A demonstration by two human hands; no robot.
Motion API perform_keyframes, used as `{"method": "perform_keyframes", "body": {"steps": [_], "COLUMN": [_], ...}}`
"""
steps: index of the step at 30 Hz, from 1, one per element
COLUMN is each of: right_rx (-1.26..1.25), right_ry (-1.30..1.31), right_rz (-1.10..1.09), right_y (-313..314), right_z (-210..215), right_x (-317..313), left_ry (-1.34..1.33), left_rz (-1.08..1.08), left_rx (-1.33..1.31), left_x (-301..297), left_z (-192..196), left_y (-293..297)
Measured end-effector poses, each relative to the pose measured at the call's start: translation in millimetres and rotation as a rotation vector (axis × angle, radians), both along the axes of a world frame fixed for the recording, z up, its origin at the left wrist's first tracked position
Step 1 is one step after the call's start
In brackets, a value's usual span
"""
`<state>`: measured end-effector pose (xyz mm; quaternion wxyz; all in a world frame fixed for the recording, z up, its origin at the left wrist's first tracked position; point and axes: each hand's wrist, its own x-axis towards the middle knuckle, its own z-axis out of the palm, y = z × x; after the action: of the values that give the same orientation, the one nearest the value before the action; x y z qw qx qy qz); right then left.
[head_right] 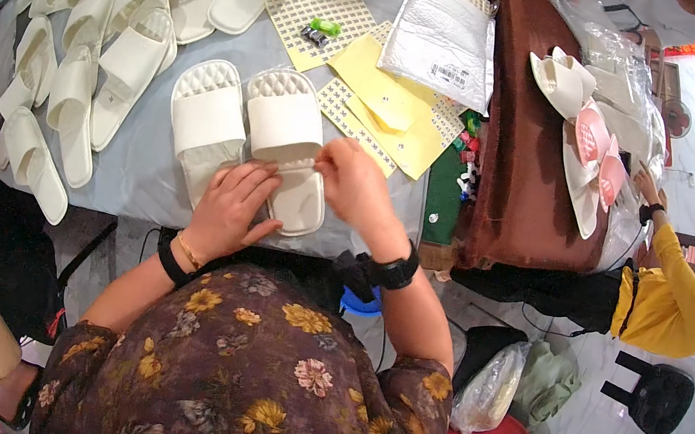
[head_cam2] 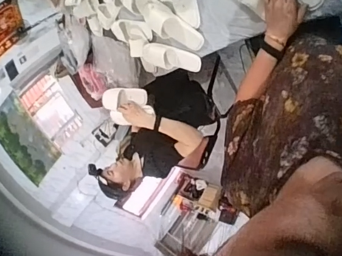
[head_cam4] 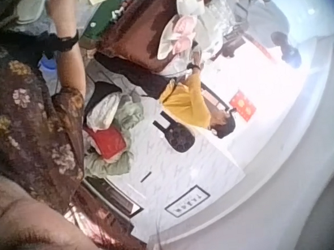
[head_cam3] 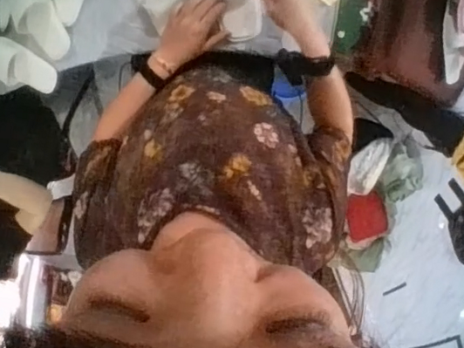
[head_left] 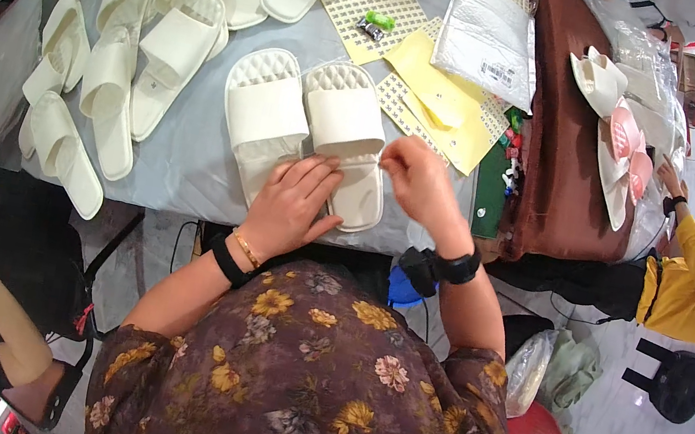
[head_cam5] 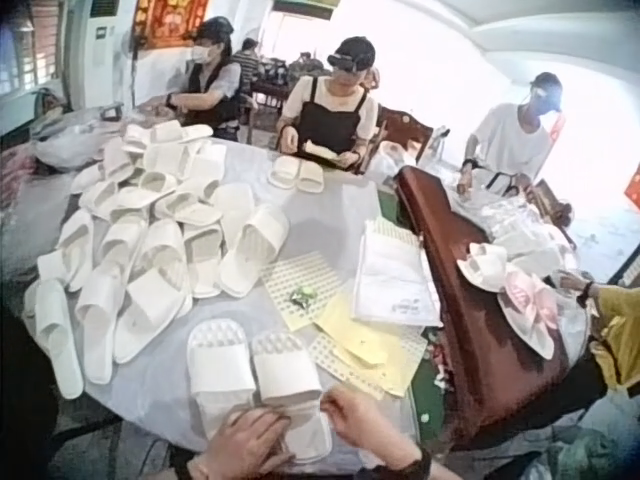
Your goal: Inspecting and pairing slippers at a factory production table.
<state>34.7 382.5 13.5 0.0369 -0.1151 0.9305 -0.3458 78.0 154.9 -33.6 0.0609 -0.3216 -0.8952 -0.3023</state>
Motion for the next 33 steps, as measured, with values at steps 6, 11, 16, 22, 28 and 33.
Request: {"method": "perform_keyframes", "body": {"steps": [6, 11, 16, 22, 28, 33], "right_rx": [0.152, 0.179, 0.276, 0.114, 0.190, 0.039], "right_ry": [0.084, 0.115, 0.161, 0.079, 0.069, -0.091], "right_rz": [0.046, 0.071, 0.109, 0.025, -0.064, -0.132], "right_y": [-26.5, -30.1, -32.3, -31.9, -37.3, -37.0], "right_z": [-16.1, -17.8, -21.8, -20.4, -25.1, -14.3], "right_x": [16.9, 17.3, 15.6, 16.1, 22.0, 19.3], "left_ry": [0.030, 0.030, 0.033, 0.027, 0.044, 0.004], "left_rz": [0.016, 0.014, 0.010, 0.020, 0.013, -0.003], "left_rx": [-0.034, -0.021, -0.024, -0.032, -0.028, -0.024], "left_x": [1.6, 1.7, 1.3, 1.9, 1.1, 2.0], "left_z": [0.6, -1.6, 0.0, -2.5, -1.6, 0.4], "left_y": [0.5, -0.6, 0.3, -0.4, 0.6, -0.4]}}
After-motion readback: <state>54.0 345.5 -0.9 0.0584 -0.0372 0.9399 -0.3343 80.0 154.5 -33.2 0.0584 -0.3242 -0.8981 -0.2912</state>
